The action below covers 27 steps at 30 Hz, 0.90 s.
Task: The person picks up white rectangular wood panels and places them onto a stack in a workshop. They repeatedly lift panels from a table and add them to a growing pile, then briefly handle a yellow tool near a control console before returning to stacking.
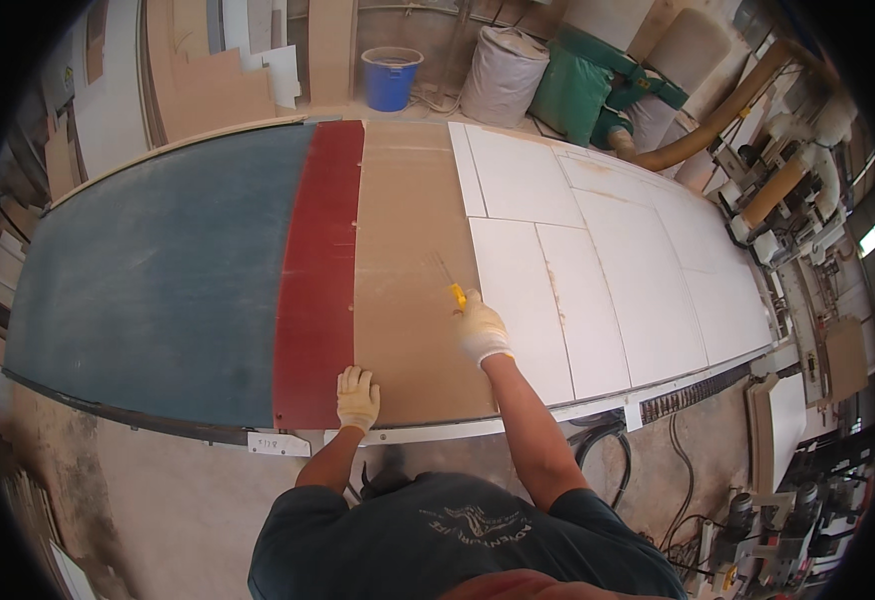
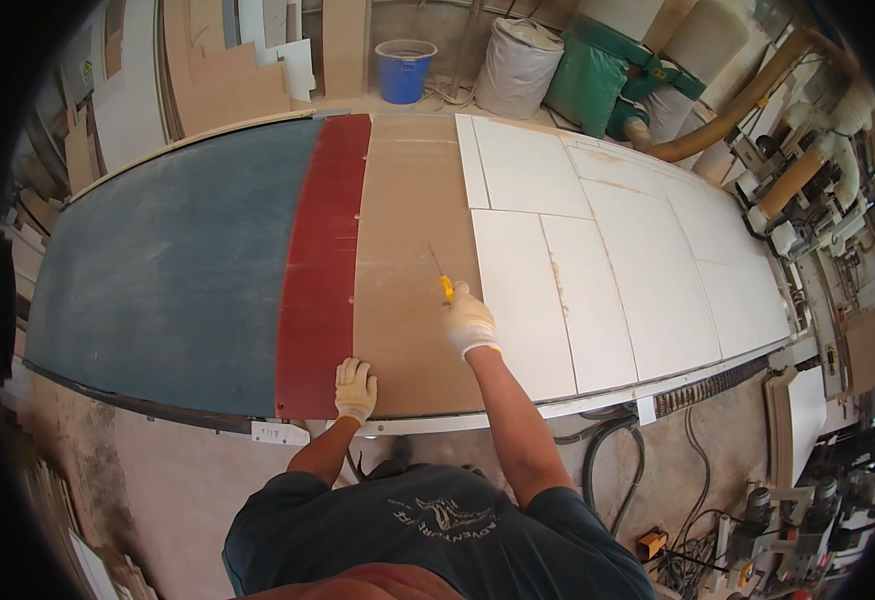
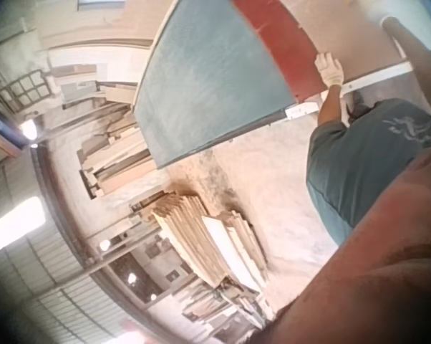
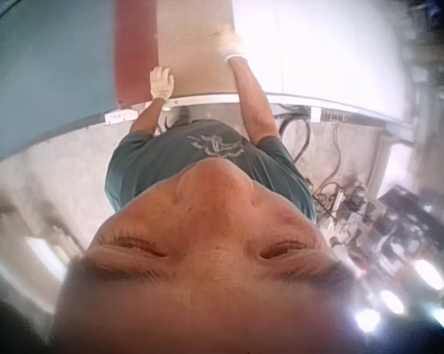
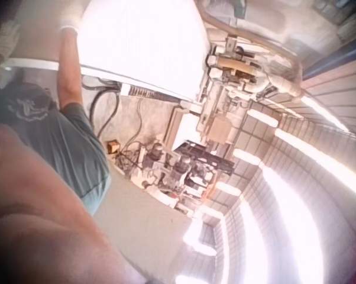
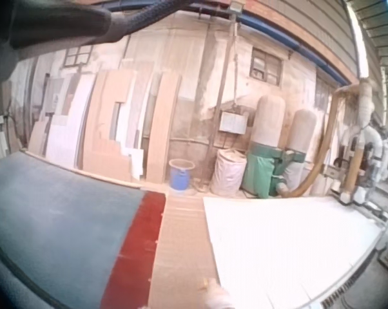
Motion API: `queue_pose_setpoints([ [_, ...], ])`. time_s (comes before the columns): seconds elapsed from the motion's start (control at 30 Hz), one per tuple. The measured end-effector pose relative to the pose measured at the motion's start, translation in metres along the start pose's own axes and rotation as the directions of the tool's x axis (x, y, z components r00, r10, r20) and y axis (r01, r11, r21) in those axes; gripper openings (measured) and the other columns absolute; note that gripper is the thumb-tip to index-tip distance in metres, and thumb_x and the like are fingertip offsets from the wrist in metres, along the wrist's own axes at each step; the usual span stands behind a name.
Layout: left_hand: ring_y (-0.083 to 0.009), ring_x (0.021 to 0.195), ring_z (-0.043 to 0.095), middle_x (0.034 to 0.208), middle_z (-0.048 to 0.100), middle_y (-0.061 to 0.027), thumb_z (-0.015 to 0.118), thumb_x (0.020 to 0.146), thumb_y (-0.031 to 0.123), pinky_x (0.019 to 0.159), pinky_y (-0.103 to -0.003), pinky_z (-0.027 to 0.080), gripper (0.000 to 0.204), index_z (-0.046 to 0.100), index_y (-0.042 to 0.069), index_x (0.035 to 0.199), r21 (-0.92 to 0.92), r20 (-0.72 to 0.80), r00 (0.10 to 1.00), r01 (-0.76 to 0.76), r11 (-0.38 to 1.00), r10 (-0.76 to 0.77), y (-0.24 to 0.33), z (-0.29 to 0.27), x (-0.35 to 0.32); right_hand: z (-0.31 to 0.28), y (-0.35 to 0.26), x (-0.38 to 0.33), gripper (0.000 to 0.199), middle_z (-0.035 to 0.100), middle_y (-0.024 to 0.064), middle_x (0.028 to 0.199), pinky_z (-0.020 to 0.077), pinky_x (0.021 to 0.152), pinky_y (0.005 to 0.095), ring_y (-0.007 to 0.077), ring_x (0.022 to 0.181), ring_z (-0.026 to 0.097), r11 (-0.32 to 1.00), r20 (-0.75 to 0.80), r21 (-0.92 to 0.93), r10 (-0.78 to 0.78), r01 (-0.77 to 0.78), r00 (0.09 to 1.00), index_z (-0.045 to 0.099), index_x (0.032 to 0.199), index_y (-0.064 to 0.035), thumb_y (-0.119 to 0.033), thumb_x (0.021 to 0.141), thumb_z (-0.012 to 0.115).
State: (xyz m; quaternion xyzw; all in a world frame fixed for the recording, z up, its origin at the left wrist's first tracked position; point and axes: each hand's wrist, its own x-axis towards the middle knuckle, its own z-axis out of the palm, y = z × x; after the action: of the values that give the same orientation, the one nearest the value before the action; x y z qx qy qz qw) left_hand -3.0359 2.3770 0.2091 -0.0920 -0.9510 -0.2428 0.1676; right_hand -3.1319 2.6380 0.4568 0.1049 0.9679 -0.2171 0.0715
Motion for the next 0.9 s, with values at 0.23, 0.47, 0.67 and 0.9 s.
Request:
queue_pose_setpoints([
  [0.23,-0.0391,0.125,0.055,0.130,0.064,-0.0161,0.061,0.097,0.031,0.108,-0.049,0.044,0.030,0.068,0.008,0.115,0.057,0.093,0.968,0.227,0.972,-0.232,0.013,0.010,0.012,-0.040,0.155,0.015,0.037,0.071,0.0295,0.104,0.0526,0.089,0.0561,0.0486,0.101,0.067,0.985,-0.130,0.088,0.162,-0.151,0.978,0.052,0.119,-0.0018,-0.027,0.094,0.064],
  [0.47,-0.0425,0.129,0.055,0.140,0.058,-0.0218,0.050,0.101,0.042,0.108,-0.050,0.045,0.045,0.062,0.009,0.130,0.185,0.159,0.831,0.505,0.843,-0.533,0.068,0.005,0.026,-0.101,0.342,-0.038,0.036,0.071,0.0309,0.100,0.0530,0.087,0.0575,0.0492,0.099,0.068,0.916,-0.234,0.226,0.381,-0.332,0.894,0.051,0.117,-0.0023,-0.027,0.094,0.064],
  [0.67,-0.0449,0.130,0.054,0.145,0.053,-0.0251,0.051,0.102,0.041,0.108,-0.050,0.045,0.048,0.059,0.008,0.135,0.181,0.158,0.829,0.510,0.841,-0.537,0.139,0.029,0.002,-0.104,0.472,-0.108,0.037,0.071,0.0311,0.103,0.0532,0.088,0.0573,0.0503,0.101,0.068,0.805,-0.256,0.322,0.581,-0.498,0.773,0.052,0.117,-0.0015,-0.028,0.094,0.064],
  [0.9,-0.0439,0.131,0.053,0.147,0.053,-0.0237,0.050,0.103,0.040,0.110,-0.049,0.043,0.049,0.059,0.006,0.137,0.149,0.330,0.889,0.283,0.947,-0.318,0.183,0.031,-0.014,-0.088,0.571,-0.184,0.034,0.070,0.0313,0.101,0.0541,0.081,0.0563,0.0495,0.096,0.068,0.670,-0.377,0.476,0.740,-0.569,0.557,0.052,0.118,-0.0022,-0.025,0.095,0.062],
])
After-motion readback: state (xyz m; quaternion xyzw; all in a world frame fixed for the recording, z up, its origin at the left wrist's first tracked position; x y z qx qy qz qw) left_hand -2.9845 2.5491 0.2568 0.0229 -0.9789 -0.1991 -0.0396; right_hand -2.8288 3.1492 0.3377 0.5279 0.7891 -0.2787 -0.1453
